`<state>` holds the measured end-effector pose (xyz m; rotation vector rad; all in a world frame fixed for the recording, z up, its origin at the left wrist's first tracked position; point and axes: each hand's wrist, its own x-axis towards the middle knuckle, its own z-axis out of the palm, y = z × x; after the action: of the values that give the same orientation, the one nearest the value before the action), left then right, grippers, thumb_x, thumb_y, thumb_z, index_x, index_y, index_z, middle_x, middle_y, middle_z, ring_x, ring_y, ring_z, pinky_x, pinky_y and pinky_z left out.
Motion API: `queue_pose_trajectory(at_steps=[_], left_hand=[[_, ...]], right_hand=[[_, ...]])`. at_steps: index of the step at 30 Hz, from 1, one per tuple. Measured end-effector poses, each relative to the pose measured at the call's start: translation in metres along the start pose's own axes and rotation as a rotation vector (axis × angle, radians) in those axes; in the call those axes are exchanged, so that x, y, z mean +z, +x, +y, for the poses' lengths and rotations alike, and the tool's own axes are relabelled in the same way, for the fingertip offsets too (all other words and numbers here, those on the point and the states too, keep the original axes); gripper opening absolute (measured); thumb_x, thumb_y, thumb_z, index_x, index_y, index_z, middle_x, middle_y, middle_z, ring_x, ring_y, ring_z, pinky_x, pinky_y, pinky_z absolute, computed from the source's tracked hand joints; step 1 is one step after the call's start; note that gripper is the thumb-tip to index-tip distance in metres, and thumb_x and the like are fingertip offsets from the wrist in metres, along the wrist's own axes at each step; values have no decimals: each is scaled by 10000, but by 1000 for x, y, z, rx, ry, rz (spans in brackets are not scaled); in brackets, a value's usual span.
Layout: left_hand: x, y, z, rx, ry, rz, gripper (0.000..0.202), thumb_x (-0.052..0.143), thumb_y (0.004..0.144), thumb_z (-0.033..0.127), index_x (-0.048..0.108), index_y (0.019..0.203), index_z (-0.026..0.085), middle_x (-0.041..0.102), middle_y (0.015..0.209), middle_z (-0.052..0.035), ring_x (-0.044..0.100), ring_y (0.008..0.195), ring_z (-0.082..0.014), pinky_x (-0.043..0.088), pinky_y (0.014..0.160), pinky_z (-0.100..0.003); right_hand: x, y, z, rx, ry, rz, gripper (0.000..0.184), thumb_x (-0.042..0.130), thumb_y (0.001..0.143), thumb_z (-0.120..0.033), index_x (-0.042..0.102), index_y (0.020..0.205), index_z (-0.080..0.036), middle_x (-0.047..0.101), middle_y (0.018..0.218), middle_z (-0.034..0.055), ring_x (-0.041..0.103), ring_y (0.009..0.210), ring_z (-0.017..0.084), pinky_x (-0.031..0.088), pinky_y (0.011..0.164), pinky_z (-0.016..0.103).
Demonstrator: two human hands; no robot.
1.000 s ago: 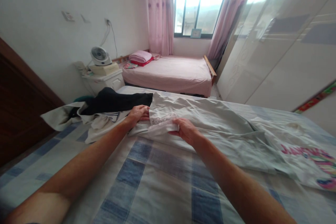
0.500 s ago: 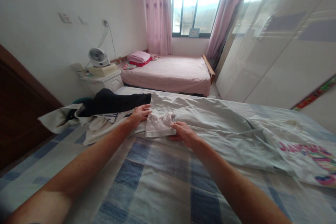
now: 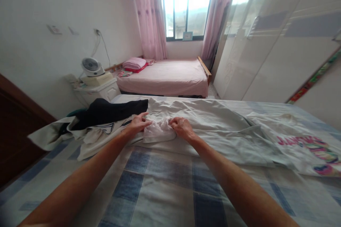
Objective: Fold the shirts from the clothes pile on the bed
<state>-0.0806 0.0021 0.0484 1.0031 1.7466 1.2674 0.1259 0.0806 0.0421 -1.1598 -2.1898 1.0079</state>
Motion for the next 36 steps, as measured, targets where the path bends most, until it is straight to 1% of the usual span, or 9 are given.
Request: queue_pose_trajectory(at_steps=[4,8,12,17,23,27,30,33,36], left_hand=[[-2,-1,-2,46,-38,-26,595,657,663,131,508,1239,119,594,776,-3,536,545,-75,425,495,-181],[-5,0,-3,-17,-53,87,495,605,730,202,528,1213,127,591,837,-24,522,553,-75,419,477,-183],[-10,-6,-5,1,47,-79,635,663,686,243,483,1278,102,562,705,18,524,552,-86,382,492,-181],[-10,-6,-13,55,62,-24,601,603,646,164,521,1234,75,534,646,43,484,526,-70,364,519,-179],[-11,2,-23,89,282,39,486,563,692,158,577,1177,125,561,674,30,462,511,-77,339,502,-190],[-7,-8,-20,271,718,166,428,503,766,126,573,1187,150,634,858,-56,595,751,-167,457,708,-264],[2,-18,-15,573,949,292,407,444,809,91,565,1190,165,593,1113,-120,569,1023,-234,449,905,-352],[15,-18,-17,806,924,212,391,366,846,65,582,1152,178,534,1259,-110,493,1190,-215,409,1014,-362],[26,-9,-29,799,868,105,359,349,905,148,567,1190,158,519,1320,-121,469,1242,-213,400,1043,-382]], right_hand=[[5,1,4,97,72,-123,229,493,748,-267,694,758,-158,541,492,-31,467,434,94,351,464,212],[8,-5,-6,8,-227,81,193,513,785,-269,676,861,-198,654,685,13,590,621,136,405,606,237],[10,-5,-11,-185,-570,230,198,470,862,-271,636,953,-213,650,988,63,598,884,172,395,734,254],[16,6,-9,-273,-737,206,219,424,903,-254,629,949,-192,617,975,85,574,913,190,370,778,272],[24,15,-7,-225,-746,295,200,394,910,-231,581,946,-170,606,963,80,575,857,175,356,722,270],[26,17,-6,-270,-780,315,154,429,891,-216,571,938,-178,606,972,66,569,850,163,344,721,256],[25,20,-4,-281,-785,333,147,439,889,-206,580,921,-183,611,966,61,567,850,159,342,731,252],[23,22,-1,-304,-772,358,170,423,906,-226,586,919,-181,611,954,63,568,851,160,345,737,255],[20,25,3,-332,-766,346,167,429,907,-233,589,899,-183,612,932,55,569,837,158,346,727,256]])
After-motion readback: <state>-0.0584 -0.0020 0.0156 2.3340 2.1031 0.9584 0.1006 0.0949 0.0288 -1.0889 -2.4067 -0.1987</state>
